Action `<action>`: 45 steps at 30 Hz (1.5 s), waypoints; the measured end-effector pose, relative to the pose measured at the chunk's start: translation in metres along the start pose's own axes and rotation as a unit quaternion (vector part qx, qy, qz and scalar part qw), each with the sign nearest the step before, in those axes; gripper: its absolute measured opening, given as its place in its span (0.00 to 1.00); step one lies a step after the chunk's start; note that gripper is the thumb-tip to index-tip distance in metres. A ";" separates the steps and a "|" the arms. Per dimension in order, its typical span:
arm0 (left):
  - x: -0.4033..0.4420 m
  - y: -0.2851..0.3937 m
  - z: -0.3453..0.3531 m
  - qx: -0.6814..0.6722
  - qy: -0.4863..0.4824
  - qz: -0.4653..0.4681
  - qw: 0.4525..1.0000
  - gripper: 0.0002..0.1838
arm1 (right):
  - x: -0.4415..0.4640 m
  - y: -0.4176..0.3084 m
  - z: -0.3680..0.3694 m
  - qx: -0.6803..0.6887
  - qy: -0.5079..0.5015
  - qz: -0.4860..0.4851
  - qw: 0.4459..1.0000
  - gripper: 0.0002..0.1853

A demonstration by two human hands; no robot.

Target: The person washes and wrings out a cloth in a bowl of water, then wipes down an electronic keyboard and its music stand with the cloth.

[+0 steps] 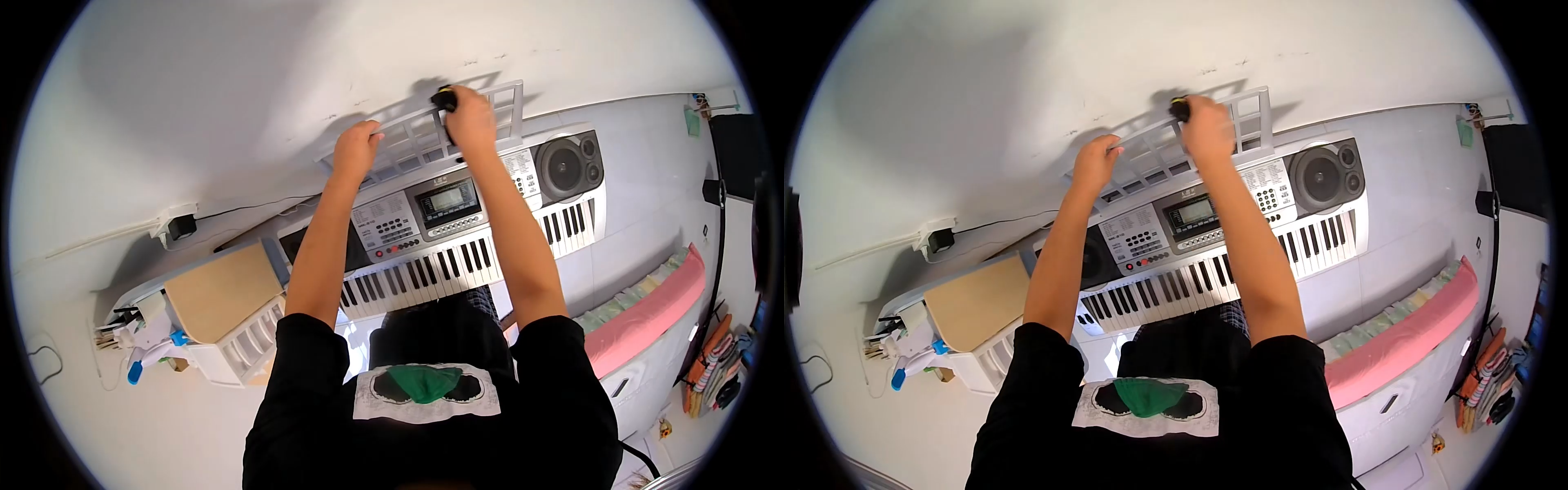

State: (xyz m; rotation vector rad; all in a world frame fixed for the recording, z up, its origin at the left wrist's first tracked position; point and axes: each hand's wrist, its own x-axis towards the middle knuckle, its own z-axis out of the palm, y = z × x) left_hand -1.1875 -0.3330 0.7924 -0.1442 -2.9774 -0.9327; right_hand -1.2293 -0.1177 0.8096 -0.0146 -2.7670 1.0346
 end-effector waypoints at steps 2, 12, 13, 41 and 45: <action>-0.001 0.001 0.000 0.000 -0.003 -0.008 1.000 0.12 | 0.004 0.014 -0.002 -0.032 0.045 -0.026 0.998 0.12; 0.000 -0.005 0.002 0.008 0.018 0.023 1.000 0.10 | -0.041 -0.044 0.048 -0.106 0.015 -0.154 0.982 0.04; 0.001 -0.006 0.001 0.009 0.019 0.024 0.999 0.10 | -0.038 -0.036 0.042 -0.110 0.016 -0.177 0.978 0.05; -0.010 -0.005 -0.018 0.052 -0.013 -0.024 0.998 0.18 | -0.016 -0.002 0.006 -0.171 0.030 -0.118 0.978 0.06; -0.038 -0.040 -0.046 0.113 0.043 -0.029 0.992 0.20 | -0.016 -0.003 0.005 -0.166 0.023 -0.105 0.980 0.08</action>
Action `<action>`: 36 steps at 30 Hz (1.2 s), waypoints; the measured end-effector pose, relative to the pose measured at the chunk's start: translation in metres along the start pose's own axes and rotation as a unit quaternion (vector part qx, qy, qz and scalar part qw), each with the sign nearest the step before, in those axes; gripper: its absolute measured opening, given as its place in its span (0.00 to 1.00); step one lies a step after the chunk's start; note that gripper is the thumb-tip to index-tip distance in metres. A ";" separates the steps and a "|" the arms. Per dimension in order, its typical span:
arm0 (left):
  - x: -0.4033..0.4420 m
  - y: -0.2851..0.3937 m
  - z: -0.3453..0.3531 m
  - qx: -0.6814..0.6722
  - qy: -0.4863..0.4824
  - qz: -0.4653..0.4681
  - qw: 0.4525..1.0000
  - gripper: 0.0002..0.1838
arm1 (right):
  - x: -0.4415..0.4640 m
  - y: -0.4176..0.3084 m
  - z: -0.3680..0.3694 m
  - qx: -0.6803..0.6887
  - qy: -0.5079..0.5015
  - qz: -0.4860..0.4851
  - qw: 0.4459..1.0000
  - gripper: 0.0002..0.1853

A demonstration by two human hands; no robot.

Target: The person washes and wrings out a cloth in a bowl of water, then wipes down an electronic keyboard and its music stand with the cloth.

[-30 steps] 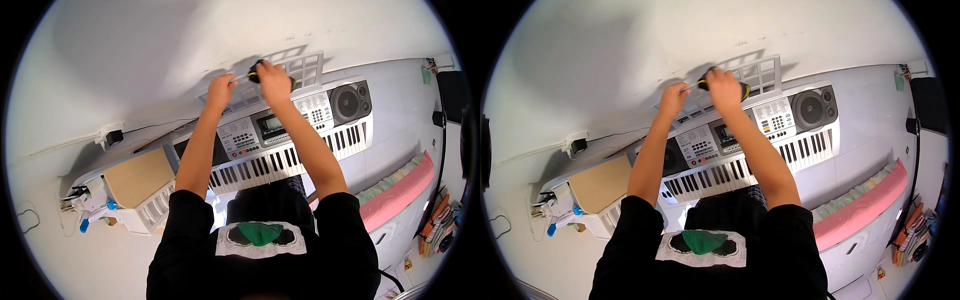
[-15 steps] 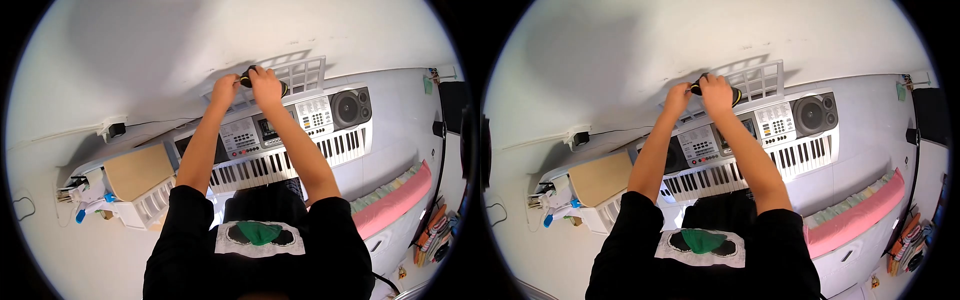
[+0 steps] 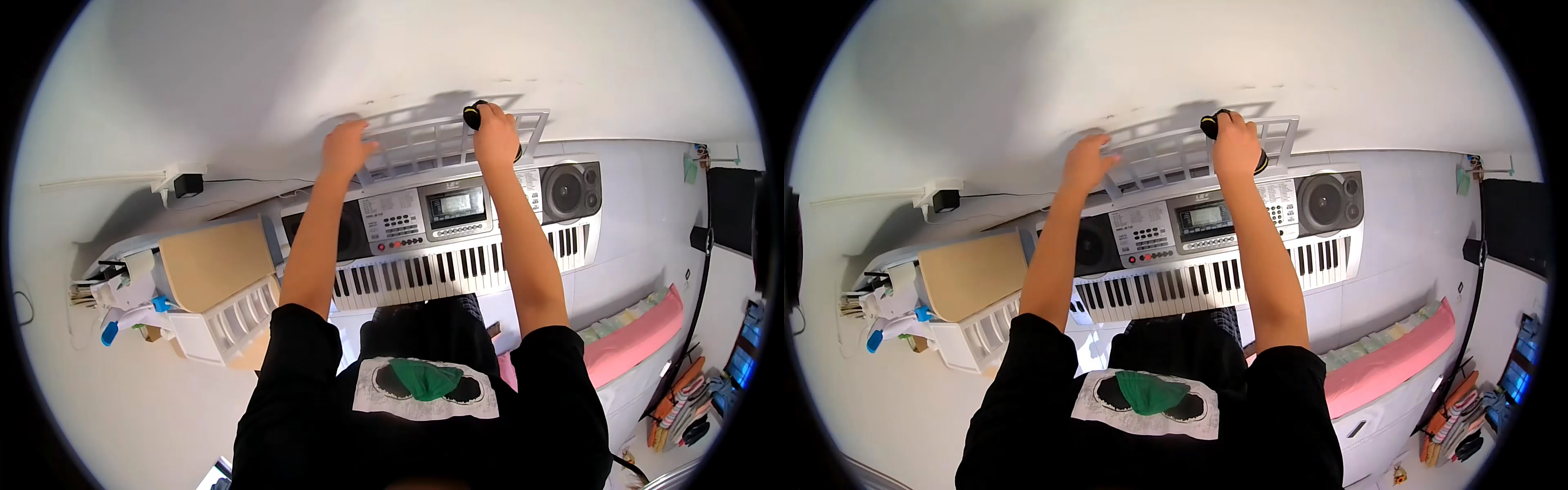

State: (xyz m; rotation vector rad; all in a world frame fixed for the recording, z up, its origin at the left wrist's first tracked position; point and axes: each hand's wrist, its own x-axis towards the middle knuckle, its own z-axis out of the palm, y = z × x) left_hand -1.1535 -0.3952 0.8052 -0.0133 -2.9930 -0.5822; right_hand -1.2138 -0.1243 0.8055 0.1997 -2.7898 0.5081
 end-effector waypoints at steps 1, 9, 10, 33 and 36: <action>-0.006 -0.015 -0.002 -0.002 0.001 -0.004 1.000 0.20 | -0.001 -0.001 0.000 0.002 0.001 0.005 1.000 0.08; -0.023 -0.052 0.008 -0.223 -0.022 -0.141 0.964 0.15 | -0.005 -0.037 0.011 -0.029 0.010 0.006 1.000 0.06; -0.024 -0.053 0.010 -0.224 -0.022 -0.142 0.964 0.15 | -0.007 -0.051 0.014 -0.015 -0.012 0.007 1.000 0.05; -0.026 -0.056 0.015 -0.277 -0.021 -0.133 0.952 0.14 | -0.034 -0.117 0.033 0.050 -0.005 -0.072 0.996 0.04; -0.025 -0.060 0.015 -0.268 -0.038 -0.125 0.955 0.14 | -0.036 -0.129 0.027 0.060 -0.099 -0.053 0.992 0.14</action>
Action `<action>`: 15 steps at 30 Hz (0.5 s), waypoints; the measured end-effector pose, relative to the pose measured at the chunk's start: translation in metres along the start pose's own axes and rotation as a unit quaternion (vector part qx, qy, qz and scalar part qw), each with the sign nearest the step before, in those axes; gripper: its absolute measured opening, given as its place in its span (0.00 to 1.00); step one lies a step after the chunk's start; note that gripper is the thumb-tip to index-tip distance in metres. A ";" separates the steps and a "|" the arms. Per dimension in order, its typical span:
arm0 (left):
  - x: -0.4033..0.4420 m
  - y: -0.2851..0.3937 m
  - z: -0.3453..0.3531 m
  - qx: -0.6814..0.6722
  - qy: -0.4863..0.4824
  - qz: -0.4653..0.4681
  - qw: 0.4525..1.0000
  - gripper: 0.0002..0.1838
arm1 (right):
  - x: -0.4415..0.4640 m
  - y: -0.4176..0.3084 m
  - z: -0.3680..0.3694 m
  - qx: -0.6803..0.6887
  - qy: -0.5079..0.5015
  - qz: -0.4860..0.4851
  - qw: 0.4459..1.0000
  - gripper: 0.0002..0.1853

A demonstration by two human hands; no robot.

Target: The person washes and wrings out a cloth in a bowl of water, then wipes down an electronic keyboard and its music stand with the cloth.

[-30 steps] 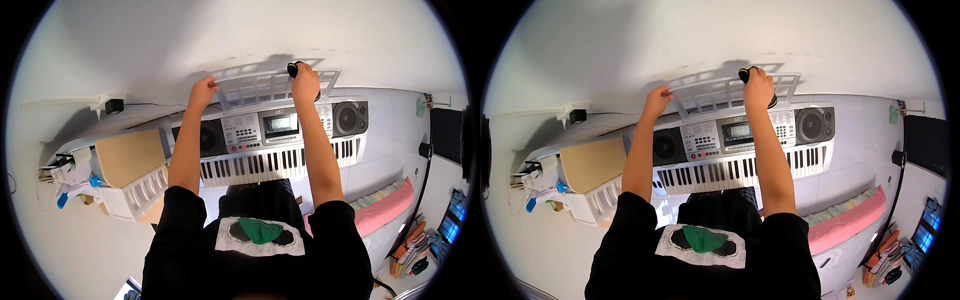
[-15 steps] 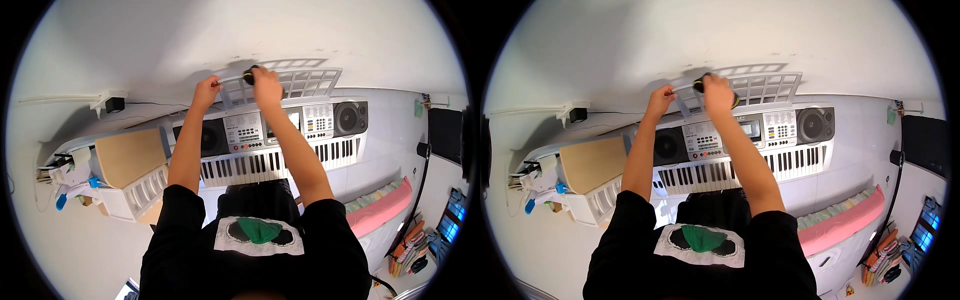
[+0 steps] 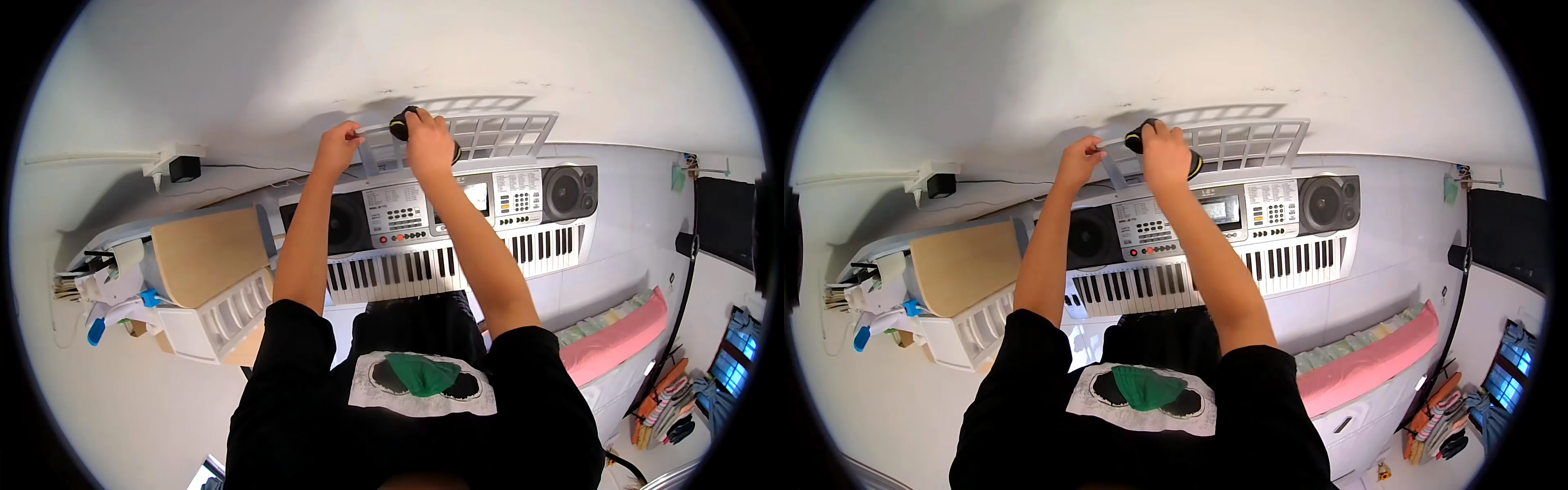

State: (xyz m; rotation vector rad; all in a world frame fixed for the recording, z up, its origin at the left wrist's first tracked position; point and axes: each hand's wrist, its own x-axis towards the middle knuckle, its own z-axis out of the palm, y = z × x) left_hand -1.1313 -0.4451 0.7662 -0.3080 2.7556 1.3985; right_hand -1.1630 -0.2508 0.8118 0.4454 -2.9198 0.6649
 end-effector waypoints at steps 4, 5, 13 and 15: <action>0.002 0.000 0.000 -0.030 -0.005 -0.021 0.999 0.13 | 0.006 0.037 -0.010 -0.015 0.035 -0.015 0.999 0.12; 0.002 0.001 -0.001 -0.024 -0.006 -0.024 0.999 0.13 | 0.008 0.048 -0.013 -0.042 0.050 0.000 0.998 0.08; 0.003 -0.003 0.002 -0.024 0.004 -0.002 1.000 0.14 | 0.008 0.061 -0.009 -0.052 0.122 0.023 0.991 0.11; 0.003 -0.002 0.001 -0.018 -0.009 -0.007 1.000 0.14 | 0.007 0.043 0.002 -0.016 0.098 0.011 0.995 0.09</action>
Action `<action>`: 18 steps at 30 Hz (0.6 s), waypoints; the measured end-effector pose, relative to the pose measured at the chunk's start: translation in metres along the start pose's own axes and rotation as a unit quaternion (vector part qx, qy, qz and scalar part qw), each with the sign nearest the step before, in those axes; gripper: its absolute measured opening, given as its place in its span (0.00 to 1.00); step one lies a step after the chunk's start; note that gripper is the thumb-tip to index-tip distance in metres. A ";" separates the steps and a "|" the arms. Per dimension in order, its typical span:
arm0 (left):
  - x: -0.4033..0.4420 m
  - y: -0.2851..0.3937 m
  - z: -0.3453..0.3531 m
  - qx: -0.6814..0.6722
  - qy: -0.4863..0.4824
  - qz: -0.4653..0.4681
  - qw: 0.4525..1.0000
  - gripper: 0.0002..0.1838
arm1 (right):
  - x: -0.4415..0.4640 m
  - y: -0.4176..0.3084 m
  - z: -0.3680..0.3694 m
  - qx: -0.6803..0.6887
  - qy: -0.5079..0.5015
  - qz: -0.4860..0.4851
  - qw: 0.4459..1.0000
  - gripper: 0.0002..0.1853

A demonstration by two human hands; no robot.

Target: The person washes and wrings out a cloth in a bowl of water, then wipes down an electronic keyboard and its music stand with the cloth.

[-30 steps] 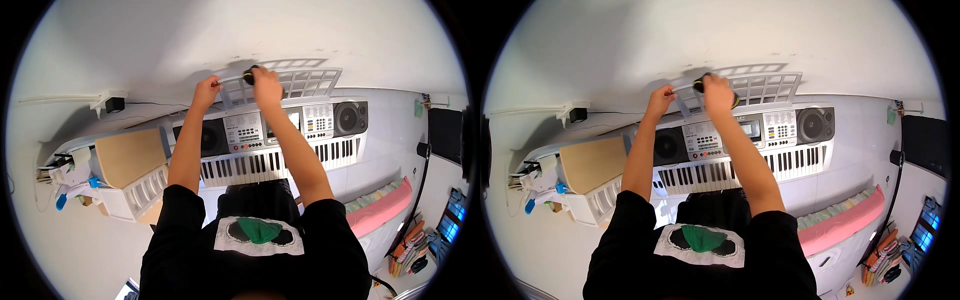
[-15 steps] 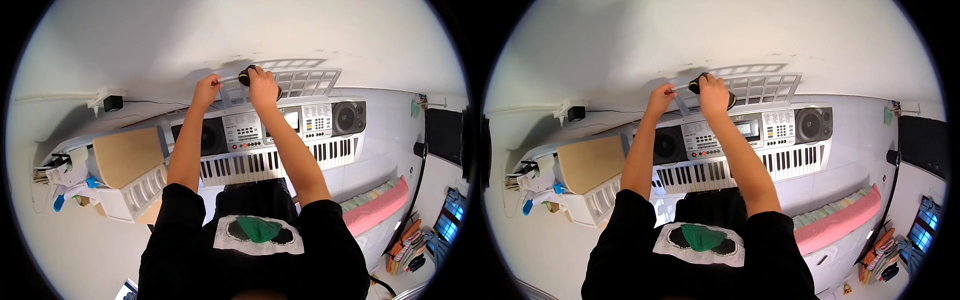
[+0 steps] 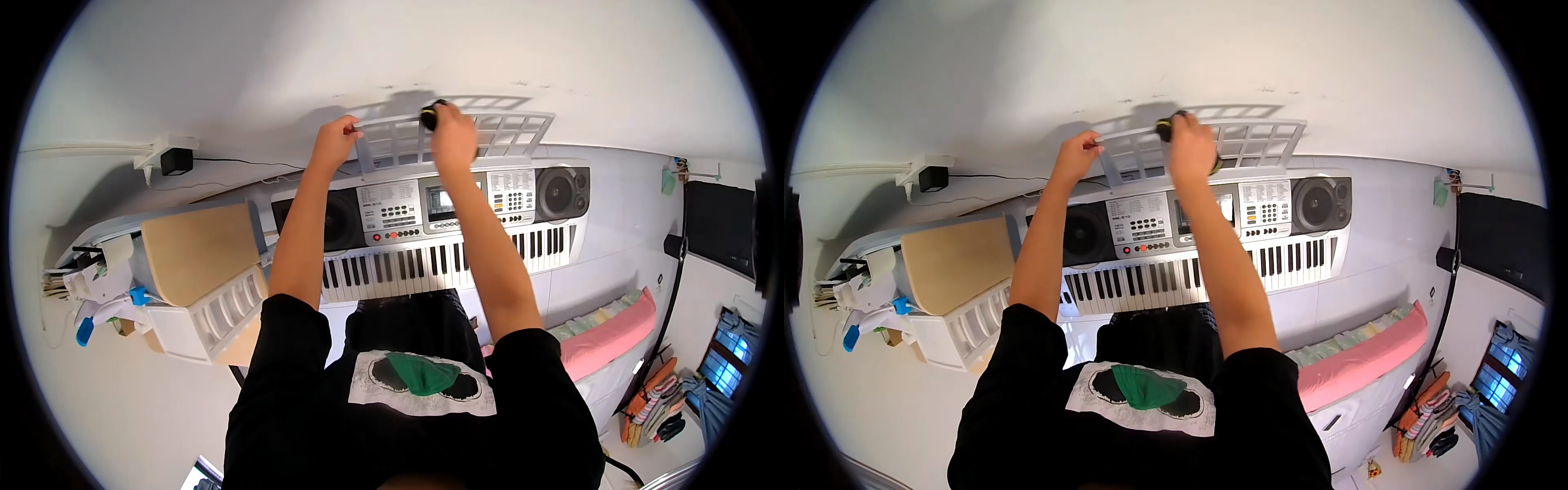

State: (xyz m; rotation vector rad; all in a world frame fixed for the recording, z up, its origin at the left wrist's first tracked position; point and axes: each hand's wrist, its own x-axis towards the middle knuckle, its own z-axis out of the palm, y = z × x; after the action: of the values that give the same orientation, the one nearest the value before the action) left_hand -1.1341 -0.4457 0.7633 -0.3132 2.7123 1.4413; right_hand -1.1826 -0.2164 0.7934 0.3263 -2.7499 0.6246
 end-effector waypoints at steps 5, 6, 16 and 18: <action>0.002 -0.003 0.002 0.003 0.003 -0.011 1.000 0.14 | -0.015 -0.071 0.018 0.032 -0.084 -0.024 0.996 0.15; 0.002 -0.001 0.000 0.005 -0.001 -0.007 1.000 0.14 | -0.014 -0.071 0.017 0.034 -0.083 -0.023 0.996 0.15; -0.006 0.000 0.005 -0.058 0.029 -0.022 0.998 0.16 | -0.002 -0.007 -0.007 -0.010 -0.036 -0.035 0.999 0.11; -0.009 -0.005 0.007 -0.241 0.031 -0.070 0.968 0.20 | -0.007 -0.024 0.000 -0.021 -0.042 -0.008 0.999 0.12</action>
State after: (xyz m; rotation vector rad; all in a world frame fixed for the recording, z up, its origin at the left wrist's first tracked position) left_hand -1.1251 -0.4408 0.7565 -0.5648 2.2860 2.0563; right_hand -1.1697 -0.2362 0.8005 0.3715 -2.8326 0.5607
